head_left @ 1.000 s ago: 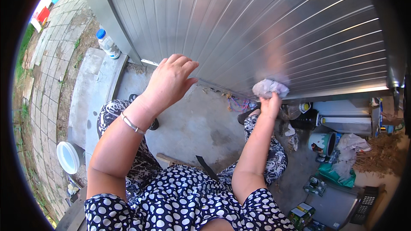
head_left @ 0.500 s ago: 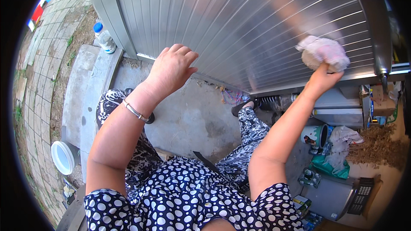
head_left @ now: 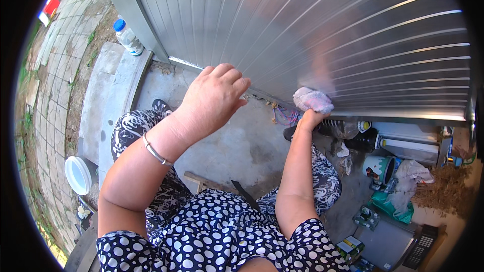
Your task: The person sits on the floor and wipes a large metal door with a cloth. They clean the surface systematically from top to bottom, focusing on the vertical grooves of the door.
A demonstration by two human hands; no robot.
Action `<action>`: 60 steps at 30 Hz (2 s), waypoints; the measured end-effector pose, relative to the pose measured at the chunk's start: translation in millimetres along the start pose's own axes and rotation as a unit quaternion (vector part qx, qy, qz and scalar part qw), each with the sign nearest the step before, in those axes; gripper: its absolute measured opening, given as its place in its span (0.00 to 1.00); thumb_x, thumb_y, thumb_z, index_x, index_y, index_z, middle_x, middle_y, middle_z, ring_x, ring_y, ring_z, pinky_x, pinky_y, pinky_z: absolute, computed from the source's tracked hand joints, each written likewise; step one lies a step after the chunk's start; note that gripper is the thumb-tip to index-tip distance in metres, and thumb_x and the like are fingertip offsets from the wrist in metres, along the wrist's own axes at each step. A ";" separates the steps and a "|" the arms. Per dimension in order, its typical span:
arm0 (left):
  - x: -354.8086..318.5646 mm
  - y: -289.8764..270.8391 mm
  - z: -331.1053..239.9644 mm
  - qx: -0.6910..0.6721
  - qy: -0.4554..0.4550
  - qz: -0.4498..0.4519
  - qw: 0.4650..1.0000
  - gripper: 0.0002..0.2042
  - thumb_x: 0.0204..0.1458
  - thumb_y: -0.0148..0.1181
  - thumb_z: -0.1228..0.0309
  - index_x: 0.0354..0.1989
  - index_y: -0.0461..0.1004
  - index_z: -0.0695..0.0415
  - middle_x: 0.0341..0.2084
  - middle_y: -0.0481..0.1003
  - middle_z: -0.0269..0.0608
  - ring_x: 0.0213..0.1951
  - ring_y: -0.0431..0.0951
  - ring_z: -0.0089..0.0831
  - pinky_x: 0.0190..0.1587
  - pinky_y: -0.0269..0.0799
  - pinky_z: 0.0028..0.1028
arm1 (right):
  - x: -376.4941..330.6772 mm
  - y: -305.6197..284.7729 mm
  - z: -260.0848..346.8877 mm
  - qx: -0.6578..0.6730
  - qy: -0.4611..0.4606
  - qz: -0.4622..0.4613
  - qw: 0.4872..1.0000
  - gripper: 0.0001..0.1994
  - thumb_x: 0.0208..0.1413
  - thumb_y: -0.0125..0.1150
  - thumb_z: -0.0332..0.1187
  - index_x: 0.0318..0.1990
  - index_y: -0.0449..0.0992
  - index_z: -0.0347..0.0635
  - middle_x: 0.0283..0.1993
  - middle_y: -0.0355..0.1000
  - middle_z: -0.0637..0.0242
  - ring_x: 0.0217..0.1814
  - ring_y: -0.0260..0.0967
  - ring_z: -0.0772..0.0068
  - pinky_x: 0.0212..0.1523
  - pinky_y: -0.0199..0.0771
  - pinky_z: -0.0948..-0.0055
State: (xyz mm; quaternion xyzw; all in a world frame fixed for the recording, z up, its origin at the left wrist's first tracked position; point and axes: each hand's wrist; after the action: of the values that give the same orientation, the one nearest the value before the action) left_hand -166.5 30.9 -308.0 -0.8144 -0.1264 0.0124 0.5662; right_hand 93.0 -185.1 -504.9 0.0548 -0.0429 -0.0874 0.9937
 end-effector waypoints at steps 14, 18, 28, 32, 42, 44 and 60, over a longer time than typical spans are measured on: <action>11.4 -6.7 3.6 -0.029 0.003 0.014 0.999 0.21 0.46 0.65 0.66 0.49 0.72 0.56 0.47 0.73 0.39 0.56 0.68 0.35 0.56 0.65 0.34 | 41.2 -60.3 -168.2 0.402 0.431 0.258 0.765 0.13 0.55 0.51 0.37 0.43 0.75 0.43 0.50 0.73 0.59 0.56 0.68 0.51 0.57 0.63 0.37; 3.1 -3.7 3.7 -0.020 -0.010 0.027 0.999 0.20 0.47 0.64 0.65 0.49 0.72 0.56 0.46 0.73 0.39 0.55 0.68 0.35 0.56 0.64 0.33 | 5.0 -25.9 -110.4 0.376 0.458 0.126 0.796 0.15 0.57 0.49 0.39 0.45 0.74 0.41 0.53 0.72 0.59 0.58 0.66 0.52 0.62 0.59 0.41; 4.4 5.3 5.8 0.005 0.001 -0.004 1.000 0.18 0.49 0.63 0.64 0.47 0.72 0.55 0.44 0.73 0.36 0.51 0.70 0.32 0.52 0.66 0.32 | -21.2 5.0 114.9 0.063 0.104 0.045 0.992 0.31 0.51 0.51 0.18 0.63 0.56 0.48 0.63 0.59 0.55 0.59 0.65 0.53 0.52 0.72 0.44; 0.8 1.1 8.8 0.021 -0.012 -0.017 1.000 0.18 0.50 0.62 0.63 0.48 0.72 0.54 0.44 0.73 0.36 0.51 0.70 0.32 0.52 0.65 0.31 | 4.2 19.0 237.4 0.054 -0.158 0.090 0.982 0.29 0.51 0.60 0.22 0.61 0.57 0.43 0.60 0.62 0.53 0.58 0.66 0.53 0.52 0.74 0.49; -6.0 -3.7 10.6 0.041 -0.020 -0.002 0.999 0.16 0.53 0.59 0.62 0.49 0.72 0.54 0.45 0.73 0.35 0.52 0.69 0.32 0.54 0.65 0.31 | 39.7 64.7 331.9 0.024 -0.315 0.028 0.948 0.29 0.50 0.68 0.32 0.54 0.58 0.37 0.55 0.65 0.53 0.54 0.69 0.57 0.48 0.78 0.55; -7.0 -8.4 7.2 0.038 -0.011 0.002 0.999 0.16 0.53 0.60 0.62 0.49 0.72 0.54 0.44 0.73 0.35 0.53 0.69 0.32 0.54 0.64 0.31 | 42.2 59.6 295.9 0.031 -0.298 0.039 0.953 0.27 0.48 0.67 0.29 0.52 0.58 0.36 0.55 0.65 0.53 0.56 0.67 0.58 0.53 0.74 0.56; -11.6 -6.7 -2.2 0.009 0.012 0.057 0.998 0.19 0.48 0.63 0.61 0.48 0.71 0.54 0.42 0.72 0.36 0.54 0.67 0.32 0.55 0.63 0.30 | -25.8 24.4 -38.6 0.173 0.205 0.144 0.953 0.08 0.50 0.54 0.27 0.39 0.71 0.44 0.40 0.72 0.65 0.40 0.73 0.64 0.42 0.78 0.57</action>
State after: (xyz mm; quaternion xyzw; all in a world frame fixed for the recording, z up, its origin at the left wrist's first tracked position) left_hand -178.7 28.6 -302.4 -0.8155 -0.0730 0.0360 0.5729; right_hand 75.5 -152.7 -542.2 0.2354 0.1396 0.0781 0.9586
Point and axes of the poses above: each hand's wrist, its own x-axis towards the middle knuckle, its own y-axis out of the palm, z = x × y
